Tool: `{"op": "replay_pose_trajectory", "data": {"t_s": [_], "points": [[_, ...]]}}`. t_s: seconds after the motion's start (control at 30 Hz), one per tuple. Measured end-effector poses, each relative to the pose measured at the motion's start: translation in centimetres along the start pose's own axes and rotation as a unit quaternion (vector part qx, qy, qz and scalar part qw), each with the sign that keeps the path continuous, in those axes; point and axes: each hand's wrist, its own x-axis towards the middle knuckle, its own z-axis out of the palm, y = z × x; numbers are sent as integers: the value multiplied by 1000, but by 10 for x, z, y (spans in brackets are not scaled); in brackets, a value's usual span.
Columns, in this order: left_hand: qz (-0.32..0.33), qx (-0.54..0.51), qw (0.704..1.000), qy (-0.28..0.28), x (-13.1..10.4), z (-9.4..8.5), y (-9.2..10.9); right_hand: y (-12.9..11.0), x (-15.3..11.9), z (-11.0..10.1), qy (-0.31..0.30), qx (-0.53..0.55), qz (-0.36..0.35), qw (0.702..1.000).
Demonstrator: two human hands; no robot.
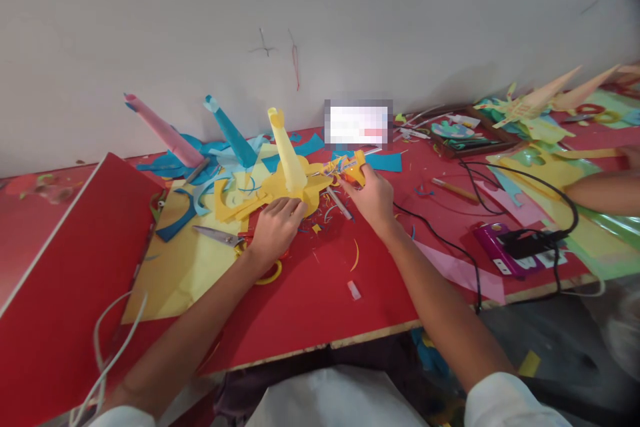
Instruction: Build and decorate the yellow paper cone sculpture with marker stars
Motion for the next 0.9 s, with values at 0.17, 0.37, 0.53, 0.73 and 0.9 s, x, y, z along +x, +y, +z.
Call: {"op": "replay_pose_trajectory", "data": {"t_s": [0.17,0.37,0.53,0.73,0.9], "points": [[4,10,999,-33,-5,4,7,0,0,3,-5,-8,-2,1000],[11,12,998,-58,-3,8,9,3,1,8,-3,-15,-12,1000],[9,-22,998,-61,-2,5,8,4,-1,11,-9,-18,-18,1000],[-2,-53,997,-48,-1,5,4,4,-1,12,-14,-19,-23,999],[1,-61,997,-54,-1,7,4,5,-1,13,-11,-20,-27,999]]}}
